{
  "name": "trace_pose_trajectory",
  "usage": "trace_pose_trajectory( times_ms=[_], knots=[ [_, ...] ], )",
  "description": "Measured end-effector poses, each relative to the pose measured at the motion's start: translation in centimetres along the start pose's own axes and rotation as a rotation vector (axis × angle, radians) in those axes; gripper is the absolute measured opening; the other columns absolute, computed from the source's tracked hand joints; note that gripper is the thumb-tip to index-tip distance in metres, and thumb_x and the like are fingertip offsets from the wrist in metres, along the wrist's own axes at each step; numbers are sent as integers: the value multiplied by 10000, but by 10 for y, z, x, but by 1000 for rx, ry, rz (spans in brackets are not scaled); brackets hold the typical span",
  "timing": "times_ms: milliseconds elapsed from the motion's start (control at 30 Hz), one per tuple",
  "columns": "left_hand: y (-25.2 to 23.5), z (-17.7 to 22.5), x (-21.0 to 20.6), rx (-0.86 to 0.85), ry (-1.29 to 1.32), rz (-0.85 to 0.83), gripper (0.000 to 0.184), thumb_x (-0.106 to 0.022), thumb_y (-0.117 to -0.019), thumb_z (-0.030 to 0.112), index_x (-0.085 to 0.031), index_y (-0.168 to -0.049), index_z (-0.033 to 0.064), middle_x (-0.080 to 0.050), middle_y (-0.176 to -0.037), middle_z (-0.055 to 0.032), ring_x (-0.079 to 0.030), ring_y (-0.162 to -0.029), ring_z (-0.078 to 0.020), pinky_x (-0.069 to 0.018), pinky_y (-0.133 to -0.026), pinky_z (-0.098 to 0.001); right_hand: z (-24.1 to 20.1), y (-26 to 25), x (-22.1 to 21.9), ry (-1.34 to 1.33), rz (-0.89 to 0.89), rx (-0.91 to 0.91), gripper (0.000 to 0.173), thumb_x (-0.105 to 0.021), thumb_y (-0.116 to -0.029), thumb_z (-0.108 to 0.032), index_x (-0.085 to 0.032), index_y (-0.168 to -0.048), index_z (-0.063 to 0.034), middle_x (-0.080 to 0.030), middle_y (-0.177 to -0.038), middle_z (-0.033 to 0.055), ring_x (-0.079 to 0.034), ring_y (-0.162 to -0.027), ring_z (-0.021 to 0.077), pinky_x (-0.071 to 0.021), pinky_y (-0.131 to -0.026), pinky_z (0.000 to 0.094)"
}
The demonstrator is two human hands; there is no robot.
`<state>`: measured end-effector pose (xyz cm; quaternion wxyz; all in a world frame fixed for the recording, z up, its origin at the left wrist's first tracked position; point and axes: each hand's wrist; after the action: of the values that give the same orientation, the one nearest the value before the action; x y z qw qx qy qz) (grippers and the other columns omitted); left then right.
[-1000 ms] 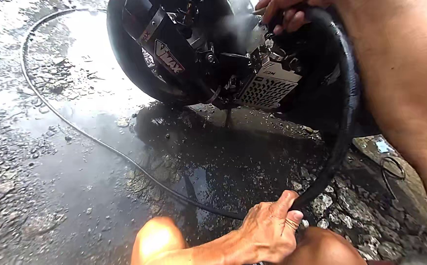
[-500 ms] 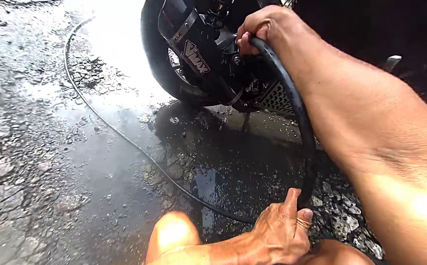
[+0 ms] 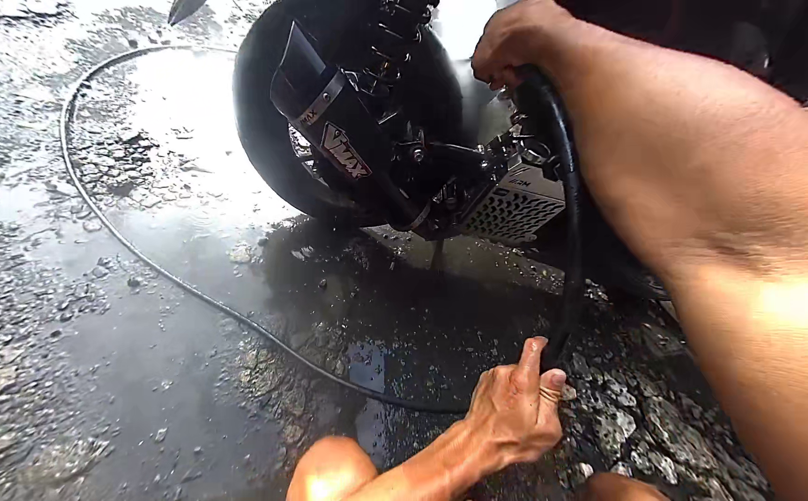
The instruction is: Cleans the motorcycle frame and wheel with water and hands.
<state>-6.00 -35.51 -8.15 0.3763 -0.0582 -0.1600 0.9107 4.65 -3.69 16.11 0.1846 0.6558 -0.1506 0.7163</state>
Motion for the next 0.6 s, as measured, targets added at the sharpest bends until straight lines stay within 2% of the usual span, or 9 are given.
trace_pose_trajectory(
  times_ms=[100, 167, 200, 267, 333, 367, 467, 533, 600],
  knots=[
    [-20, -10, 4, -5, -58, -61, 525, -325, -1096, 260, -433, -1464, -99, -633, -690, -151, -660, -653, -318, -558, -675, -515, -3, -6, -3, 144, 40, 80, 216, -565, -962, -126, -585, -891, 78, -585, -912, 247, -563, -788, 363, -432, -698, 595],
    [-37, -18, 23, -38, -193, -125, 577, -250, -1106, 337, -512, -1455, -39, -703, -795, -175, -696, -793, -352, -522, -827, -561, -1, -11, -3, 181, 66, 50, 243, -576, -964, -126, -605, -1010, 111, -603, -1118, 324, -601, -1017, 466, -438, -813, 676],
    [-46, -22, 37, -62, -248, -103, 624, -206, -1100, 385, -591, -1409, 5, -737, -901, -189, -700, -902, -381, -487, -891, -599, 1, -12, -4, 191, 81, 39, 264, -594, -957, -125, -615, -1044, 124, -597, -1195, 349, -588, -1118, 504, -430, -857, 714],
    [-71, -28, 69, -158, -351, 119, 622, -227, -1087, 368, -724, -1206, 13, -738, -912, -181, -686, -963, -402, -472, -908, -614, 8, -13, -3, 217, 104, 44, 282, -625, -940, -127, -627, -1054, 130, -587, -1260, 366, -550, -1223, 543, -418, -885, 761],
    [-109, -31, 101, -294, -548, 376, 460, -369, -1061, 264, -766, -1033, 33, -750, -873, -134, -691, -983, -381, -482, -918, -573, 16, -18, -1, 244, 117, 71, 264, -629, -936, -139, -631, -1004, 117, -603, -1221, 358, -562, -1195, 545, -424, -841, 762],
    [-133, -30, 117, -363, -680, 441, 372, -444, -1030, 230, -771, -1015, 54, -754, -893, -118, -684, -1021, -374, -469, -960, -564, 16, -21, -3, 251, 118, 86, 264, -627, -937, -149, -636, -988, 110, -610, -1202, 357, -570, -1178, 547, -426, -825, 763],
    [-215, -17, 160, -414, -1000, 323, 296, -517, -1011, 212, -727, -1191, 107, -709, -1192, -163, -580, -1293, -374, -310, -1172, -573, 14, -26, 0, 253, 112, 83, 299, -602, -957, -198, -639, -988, 97, -621, -1182, 343, -585, -1155, 532, -425, -820, 758],
    [-261, -11, 176, -252, -1106, 130, 379, -527, -1005, 206, -648, -1357, 138, -547, -1470, -199, -366, -1490, -387, -142, -1239, -615, 14, -36, 3, 248, 105, 64, 298, -593, -960, -216, -633, -944, 79, -634, -1107, 313, -616, -1061, 490, -436, -795, 722],
    [-289, -14, 186, -69, -1148, 17, 440, -528, -1008, 255, -595, -1438, 190, -410, -1606, -152, -222, -1559, -359, -40, -1241, -651, 10, -51, 5, 217, 98, 65, 269, -580, -948, -191, -617, -900, 71, -635, -1011, 285, -630, -938, 450, -456, -743, 680]
  ],
)
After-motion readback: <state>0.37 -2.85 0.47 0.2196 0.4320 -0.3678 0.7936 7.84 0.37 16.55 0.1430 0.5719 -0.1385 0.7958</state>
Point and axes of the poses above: each hand's wrist, its own y-axis away from the middle knuckle, its own x-axis out of the back of the hand, z = x × y
